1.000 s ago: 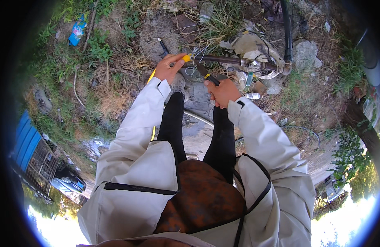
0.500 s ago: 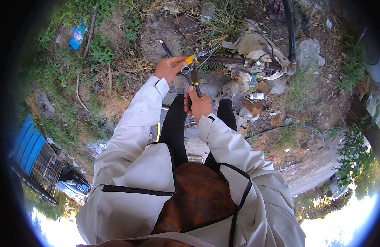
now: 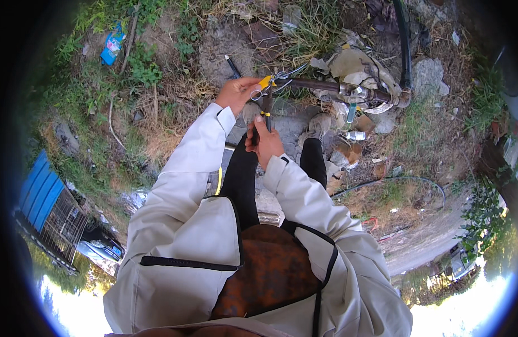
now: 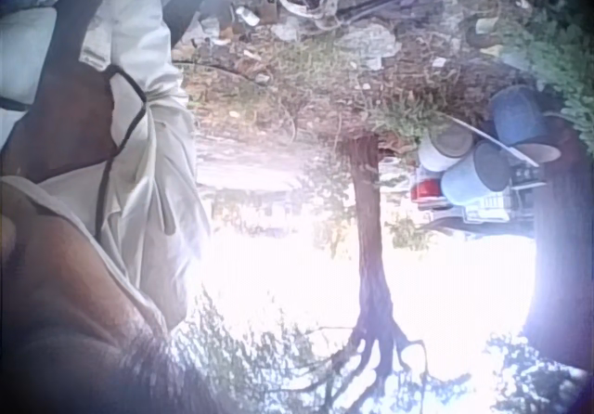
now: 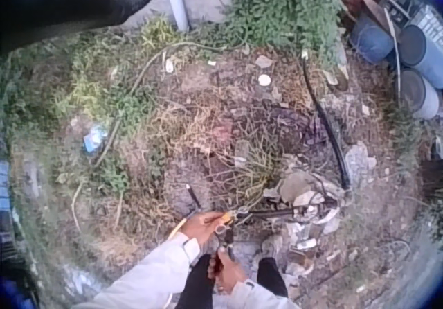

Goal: The person kneels on the ground and uses pliers to strip and adjust a yellow hose connected to a black spray gun. They repeatedly cut, pull, and reattach sections of the hose and a metal fitting, manipulating the components with both hands.

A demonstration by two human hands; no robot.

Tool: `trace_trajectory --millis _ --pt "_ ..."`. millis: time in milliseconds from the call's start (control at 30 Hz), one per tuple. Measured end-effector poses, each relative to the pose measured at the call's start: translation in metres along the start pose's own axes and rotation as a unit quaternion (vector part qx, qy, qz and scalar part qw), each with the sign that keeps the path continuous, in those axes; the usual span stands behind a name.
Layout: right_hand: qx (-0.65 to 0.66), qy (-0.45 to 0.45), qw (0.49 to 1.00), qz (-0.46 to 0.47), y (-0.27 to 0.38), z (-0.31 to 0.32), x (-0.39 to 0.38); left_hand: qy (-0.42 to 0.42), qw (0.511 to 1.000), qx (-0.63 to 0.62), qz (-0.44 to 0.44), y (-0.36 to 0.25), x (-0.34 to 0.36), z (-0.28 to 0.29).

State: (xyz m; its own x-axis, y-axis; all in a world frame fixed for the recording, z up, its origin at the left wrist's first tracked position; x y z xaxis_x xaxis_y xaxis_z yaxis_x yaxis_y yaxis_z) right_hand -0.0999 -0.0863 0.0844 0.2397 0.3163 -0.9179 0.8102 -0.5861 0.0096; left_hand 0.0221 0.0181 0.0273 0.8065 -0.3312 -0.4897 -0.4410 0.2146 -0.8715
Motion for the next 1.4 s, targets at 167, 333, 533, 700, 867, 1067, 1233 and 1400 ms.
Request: trace_trajectory --millis 167,333,533,700,867,1067,1233,1400 --pt "-0.380 -0.112 0.903 0.165 0.037 0.047 -0.017 0.016 0.998 -0.047 -0.043 -0.017 0.000 -0.005" --pt "-0.629 -0.180 0.740 0.155 0.093 0.043 -0.060 0.054 0.997 -0.027 -0.049 -0.026 0.004 -0.013" --pt "-0.500 -0.099 0.854 0.106 0.077 0.061 -0.043 0.058 0.998 -0.013 -0.025 -0.028 0.009 -0.022" --pt "-0.482 -0.020 0.848 0.220 0.037 0.061 -0.023 0.042 0.998 -0.047 -0.030 -0.025 0.010 -0.023" --pt "-0.386 -0.024 0.921 0.055 0.017 0.080 -0.037 0.035 0.998 -0.026 -0.037 -0.017 0.012 -0.020" --pt "-0.440 -0.185 0.878 0.032 0.003 0.189 0.026 -0.207 0.929 0.222 -0.214 -0.052 -0.032 -0.007" --pt "-0.598 -0.295 0.687 0.288 0.056 0.206 0.071 -0.124 0.947 0.254 -0.151 0.027 -0.084 -0.036" --pt "-0.574 -0.182 0.748 0.279 0.081 0.122 -0.011 -0.046 0.977 0.159 0.136 0.221 -0.066 -0.055"
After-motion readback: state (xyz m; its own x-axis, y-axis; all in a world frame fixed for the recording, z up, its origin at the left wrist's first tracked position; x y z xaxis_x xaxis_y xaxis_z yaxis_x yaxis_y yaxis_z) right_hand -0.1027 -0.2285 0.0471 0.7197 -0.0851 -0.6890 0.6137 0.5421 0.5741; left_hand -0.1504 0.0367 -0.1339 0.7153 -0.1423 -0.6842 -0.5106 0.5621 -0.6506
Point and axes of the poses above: each hand's wrist, its own x-axis towards the middle knuckle, its own z-axis out of the back of the hand, y = z × x, the point moved 4 cm from there along x, towards the middle knuckle, and after that the axes turned 9 degrees about -z, right-handed, at the moved point
